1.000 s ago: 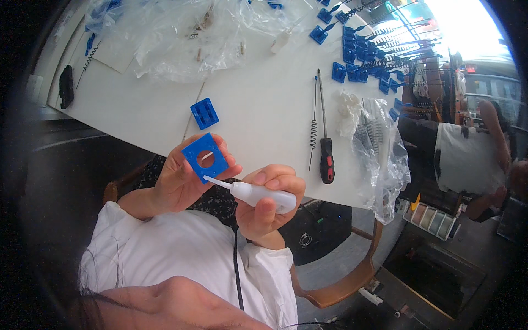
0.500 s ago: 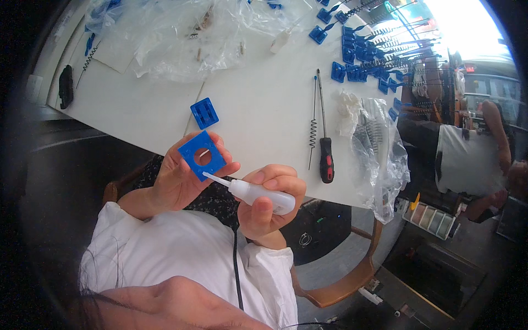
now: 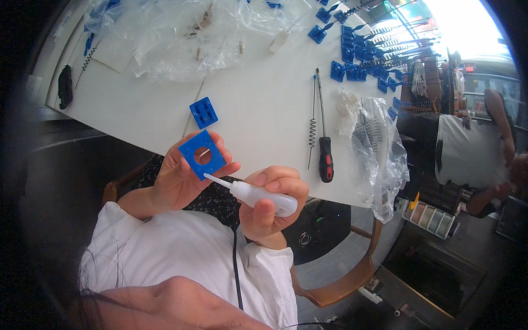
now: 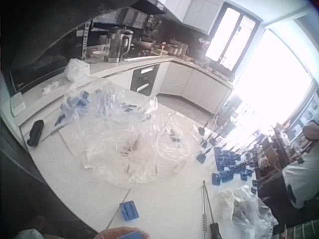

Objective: The person applies adhesive from a bottle to a blue plastic component, then attaches another plastic part to it by hand.

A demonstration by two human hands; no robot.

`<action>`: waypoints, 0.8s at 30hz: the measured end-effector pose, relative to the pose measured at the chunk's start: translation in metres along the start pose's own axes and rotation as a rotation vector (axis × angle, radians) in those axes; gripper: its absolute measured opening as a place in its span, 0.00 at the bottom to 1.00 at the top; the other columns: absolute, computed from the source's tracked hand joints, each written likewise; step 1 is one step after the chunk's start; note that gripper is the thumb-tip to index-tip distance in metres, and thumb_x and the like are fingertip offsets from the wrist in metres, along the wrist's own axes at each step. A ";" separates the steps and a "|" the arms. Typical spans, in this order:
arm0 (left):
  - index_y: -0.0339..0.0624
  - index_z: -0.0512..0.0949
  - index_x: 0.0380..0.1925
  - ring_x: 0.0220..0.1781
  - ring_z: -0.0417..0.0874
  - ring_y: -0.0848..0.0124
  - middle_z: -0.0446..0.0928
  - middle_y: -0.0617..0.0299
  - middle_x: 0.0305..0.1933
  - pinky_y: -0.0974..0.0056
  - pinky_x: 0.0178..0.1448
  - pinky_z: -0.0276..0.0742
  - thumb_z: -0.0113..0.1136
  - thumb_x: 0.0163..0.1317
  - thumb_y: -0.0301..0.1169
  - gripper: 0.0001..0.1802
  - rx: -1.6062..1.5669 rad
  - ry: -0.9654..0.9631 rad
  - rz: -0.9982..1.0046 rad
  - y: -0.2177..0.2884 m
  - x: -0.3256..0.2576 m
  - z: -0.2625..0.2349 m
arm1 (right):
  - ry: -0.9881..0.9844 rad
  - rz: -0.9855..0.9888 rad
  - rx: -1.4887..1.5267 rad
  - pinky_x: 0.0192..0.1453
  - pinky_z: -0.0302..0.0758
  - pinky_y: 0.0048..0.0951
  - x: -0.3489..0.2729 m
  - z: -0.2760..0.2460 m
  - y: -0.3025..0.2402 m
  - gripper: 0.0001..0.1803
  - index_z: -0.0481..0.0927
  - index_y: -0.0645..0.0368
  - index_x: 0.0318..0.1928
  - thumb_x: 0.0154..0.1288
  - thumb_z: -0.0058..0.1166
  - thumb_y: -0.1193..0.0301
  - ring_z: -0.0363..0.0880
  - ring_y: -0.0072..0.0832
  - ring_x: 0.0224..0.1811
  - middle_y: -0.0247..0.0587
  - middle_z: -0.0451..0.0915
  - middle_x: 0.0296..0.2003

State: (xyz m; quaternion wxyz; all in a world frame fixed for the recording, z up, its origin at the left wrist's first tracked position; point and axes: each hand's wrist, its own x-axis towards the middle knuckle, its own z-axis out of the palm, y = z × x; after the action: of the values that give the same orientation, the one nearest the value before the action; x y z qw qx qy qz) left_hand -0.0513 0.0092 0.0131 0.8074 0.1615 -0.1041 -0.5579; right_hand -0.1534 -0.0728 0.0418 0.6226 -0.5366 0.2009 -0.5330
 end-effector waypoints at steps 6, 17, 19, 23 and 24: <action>0.38 0.63 0.58 0.58 0.71 0.60 0.69 0.53 0.53 0.45 0.66 0.64 0.60 0.58 0.40 0.31 -0.008 -0.006 0.005 0.000 0.000 0.001 | 0.009 -0.012 -0.032 0.26 0.69 0.16 0.000 0.000 0.000 0.22 0.64 0.59 0.36 0.58 0.59 0.57 0.67 0.19 0.29 0.39 0.65 0.32; 0.36 0.62 0.58 0.59 0.70 0.60 0.68 0.54 0.53 0.47 0.67 0.64 0.58 0.59 0.40 0.31 -0.048 0.011 -0.021 0.001 0.000 0.002 | -0.013 -0.016 0.036 0.25 0.66 0.15 0.002 -0.001 -0.001 0.20 0.64 0.59 0.37 0.61 0.56 0.58 0.64 0.19 0.23 0.39 0.64 0.32; 0.35 0.61 0.58 0.59 0.70 0.60 0.68 0.54 0.53 0.48 0.67 0.64 0.58 0.59 0.41 0.32 -0.069 0.007 -0.036 0.000 0.001 0.001 | 0.045 0.133 0.211 0.24 0.69 0.15 0.004 -0.003 0.001 0.19 0.64 0.60 0.37 0.62 0.55 0.59 0.66 0.20 0.23 0.39 0.64 0.32; 0.33 0.60 0.57 0.59 0.70 0.60 0.68 0.53 0.53 0.50 0.67 0.64 0.59 0.58 0.42 0.33 -0.059 0.004 -0.058 0.002 0.001 0.000 | 0.116 0.187 0.293 0.23 0.73 0.17 0.007 -0.005 0.004 0.19 0.65 0.60 0.37 0.62 0.56 0.59 0.71 0.23 0.23 0.39 0.65 0.32; 0.33 0.60 0.57 0.59 0.70 0.60 0.68 0.53 0.53 0.50 0.67 0.64 0.59 0.58 0.42 0.33 -0.060 0.002 -0.058 0.001 0.001 -0.002 | 0.100 0.134 0.234 0.22 0.75 0.18 0.005 -0.005 0.005 0.19 0.65 0.60 0.38 0.61 0.56 0.59 0.73 0.23 0.24 0.39 0.65 0.33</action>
State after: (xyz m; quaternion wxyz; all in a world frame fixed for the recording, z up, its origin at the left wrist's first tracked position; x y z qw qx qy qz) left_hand -0.0495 0.0089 0.0122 0.7953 0.1407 -0.0817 -0.5839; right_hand -0.1532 -0.0802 0.0371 0.7041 -0.4185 0.2037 -0.5362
